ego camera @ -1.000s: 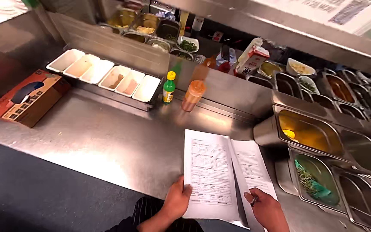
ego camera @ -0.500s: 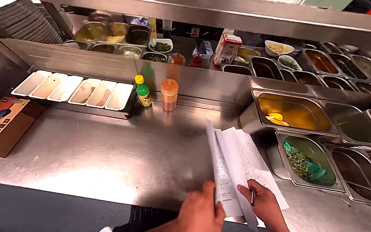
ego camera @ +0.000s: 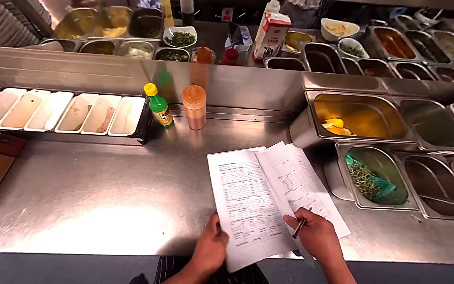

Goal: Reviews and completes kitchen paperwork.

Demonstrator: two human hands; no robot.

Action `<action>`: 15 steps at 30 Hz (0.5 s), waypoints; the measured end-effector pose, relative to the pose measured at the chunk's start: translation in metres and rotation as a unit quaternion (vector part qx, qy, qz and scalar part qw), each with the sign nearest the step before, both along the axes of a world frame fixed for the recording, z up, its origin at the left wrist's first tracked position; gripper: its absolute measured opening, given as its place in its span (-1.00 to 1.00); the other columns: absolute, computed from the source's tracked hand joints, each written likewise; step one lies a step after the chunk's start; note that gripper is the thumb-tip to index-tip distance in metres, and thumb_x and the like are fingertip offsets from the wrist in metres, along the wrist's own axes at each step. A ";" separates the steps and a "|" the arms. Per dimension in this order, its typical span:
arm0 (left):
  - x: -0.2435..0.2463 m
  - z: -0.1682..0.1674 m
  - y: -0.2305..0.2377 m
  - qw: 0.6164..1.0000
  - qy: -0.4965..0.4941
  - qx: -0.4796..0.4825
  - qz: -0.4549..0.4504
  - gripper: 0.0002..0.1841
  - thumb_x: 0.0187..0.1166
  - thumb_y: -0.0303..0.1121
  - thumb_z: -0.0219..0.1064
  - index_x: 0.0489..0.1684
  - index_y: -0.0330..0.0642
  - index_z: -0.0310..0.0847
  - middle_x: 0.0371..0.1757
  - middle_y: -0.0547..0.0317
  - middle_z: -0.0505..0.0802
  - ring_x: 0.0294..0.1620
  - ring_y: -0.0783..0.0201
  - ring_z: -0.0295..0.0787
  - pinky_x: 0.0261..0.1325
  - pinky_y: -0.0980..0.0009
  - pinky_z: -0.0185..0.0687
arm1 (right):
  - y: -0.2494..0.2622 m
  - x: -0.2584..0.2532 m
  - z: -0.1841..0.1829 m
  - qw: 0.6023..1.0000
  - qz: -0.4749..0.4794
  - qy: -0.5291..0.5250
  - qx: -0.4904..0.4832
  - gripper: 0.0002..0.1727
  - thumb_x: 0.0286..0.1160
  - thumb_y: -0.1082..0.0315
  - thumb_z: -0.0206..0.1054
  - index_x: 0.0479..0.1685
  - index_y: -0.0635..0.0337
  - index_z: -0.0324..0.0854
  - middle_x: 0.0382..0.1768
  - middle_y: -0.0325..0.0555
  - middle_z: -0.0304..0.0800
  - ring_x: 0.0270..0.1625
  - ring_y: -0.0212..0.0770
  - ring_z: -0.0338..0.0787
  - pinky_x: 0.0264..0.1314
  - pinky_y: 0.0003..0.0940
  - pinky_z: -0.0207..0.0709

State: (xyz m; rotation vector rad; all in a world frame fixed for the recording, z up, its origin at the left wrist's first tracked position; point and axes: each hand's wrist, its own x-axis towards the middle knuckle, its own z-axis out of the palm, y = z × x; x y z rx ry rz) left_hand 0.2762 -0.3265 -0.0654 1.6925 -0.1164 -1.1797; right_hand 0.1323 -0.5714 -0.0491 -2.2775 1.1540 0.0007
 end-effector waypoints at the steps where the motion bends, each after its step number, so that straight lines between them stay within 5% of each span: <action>1: 0.002 -0.008 0.005 1.000 0.021 -0.009 0.013 -0.58 0.57 -0.50 0.19 0.43 -0.27 0.46 0.04 -0.03 0.88 0.00 0.16 0.90 0.07 0.14 0.85 | 0.000 0.001 0.003 1.000 -0.006 0.015 0.007 -0.67 0.35 0.09 0.59 -0.56 0.12 0.70 -0.65 -0.17 0.63 -0.51 -0.13 0.63 -0.38 0.02 0.43; 10: 0.001 -0.010 0.013 0.999 0.009 -0.005 0.041 -0.72 0.59 -0.51 0.23 0.23 -0.30 0.54 -0.16 0.01 0.92 -0.21 0.16 0.95 -0.12 0.18 0.90 | 0.013 0.008 0.007 0.981 -0.008 -0.002 -0.195 -0.69 0.51 0.22 0.33 -0.54 0.22 0.64 -0.70 0.05 0.64 -0.57 0.15 0.75 -0.56 0.16 0.47; 15: -0.003 -0.006 0.029 0.995 -0.048 -0.010 0.083 -0.72 0.54 -0.58 0.21 0.18 -0.36 0.56 -0.25 0.02 0.92 -0.28 0.22 0.91 -0.15 0.23 0.85 | 0.036 0.015 0.012 0.987 0.018 0.075 -0.142 -0.90 0.38 0.35 0.38 -0.35 0.16 0.77 -0.47 0.09 0.83 -0.34 0.21 0.88 -0.38 0.23 0.61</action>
